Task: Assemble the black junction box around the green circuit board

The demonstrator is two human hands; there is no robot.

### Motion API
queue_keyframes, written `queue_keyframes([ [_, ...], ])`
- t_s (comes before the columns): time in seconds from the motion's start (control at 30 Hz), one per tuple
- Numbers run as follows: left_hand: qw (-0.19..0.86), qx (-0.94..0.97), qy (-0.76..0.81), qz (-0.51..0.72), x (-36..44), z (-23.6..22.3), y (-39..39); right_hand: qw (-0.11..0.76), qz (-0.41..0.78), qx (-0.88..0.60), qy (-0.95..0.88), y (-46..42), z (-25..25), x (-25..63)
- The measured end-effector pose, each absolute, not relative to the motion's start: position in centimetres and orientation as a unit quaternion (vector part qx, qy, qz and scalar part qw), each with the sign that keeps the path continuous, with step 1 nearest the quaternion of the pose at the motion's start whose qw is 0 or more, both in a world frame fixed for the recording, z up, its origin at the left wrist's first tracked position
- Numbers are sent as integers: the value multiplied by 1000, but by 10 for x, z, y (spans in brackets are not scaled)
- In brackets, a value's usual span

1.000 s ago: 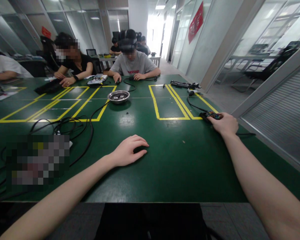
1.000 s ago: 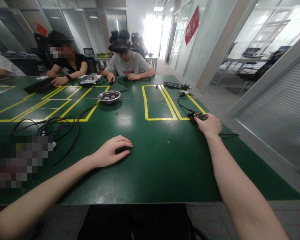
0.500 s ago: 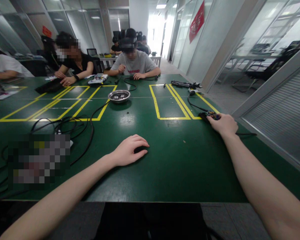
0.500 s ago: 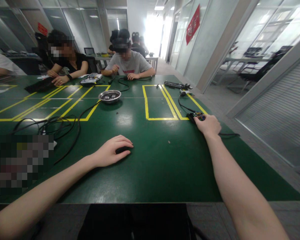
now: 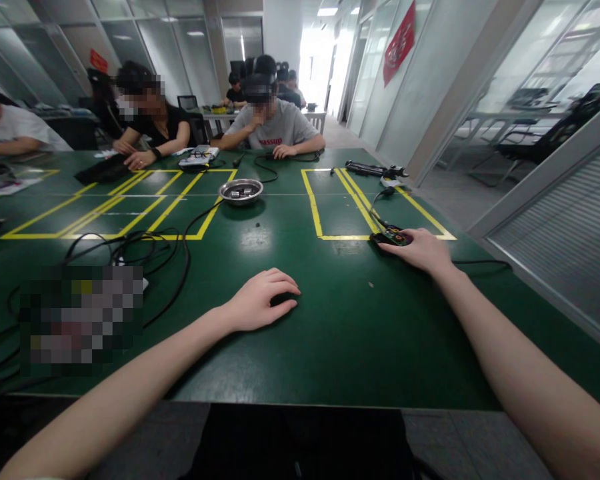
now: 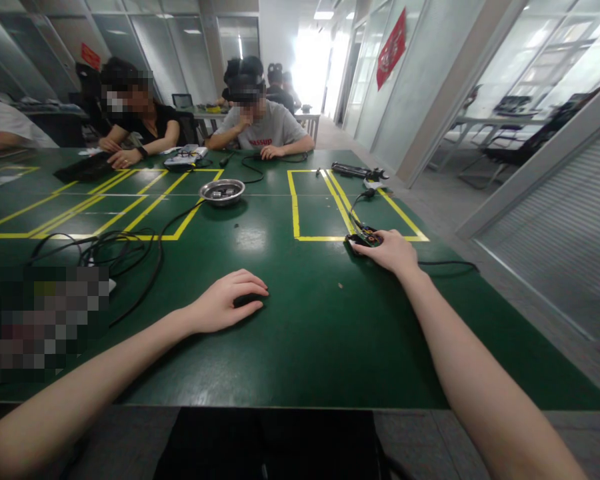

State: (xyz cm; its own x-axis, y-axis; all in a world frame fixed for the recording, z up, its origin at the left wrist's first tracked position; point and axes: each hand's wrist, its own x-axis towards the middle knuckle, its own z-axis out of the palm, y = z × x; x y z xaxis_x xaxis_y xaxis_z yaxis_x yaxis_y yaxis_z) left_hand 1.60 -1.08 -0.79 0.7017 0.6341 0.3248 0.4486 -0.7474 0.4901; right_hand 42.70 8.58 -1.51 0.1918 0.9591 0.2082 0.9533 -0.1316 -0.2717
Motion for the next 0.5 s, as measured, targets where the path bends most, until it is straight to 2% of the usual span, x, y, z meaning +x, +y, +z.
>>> queue_keyframes([
  [0.13, 188, 900, 303, 252, 18, -7, -11, 154, 41, -696, -700, 75, -13, 379],
  [0.3, 153, 890, 317, 288, 18, -6, -10, 190, 114, -516, -827, 41, -11, 317],
  [0.5, 143, 913, 280, 261, 13, 0, -10, 145, 210, -291, -922, -4, -3, 269],
])
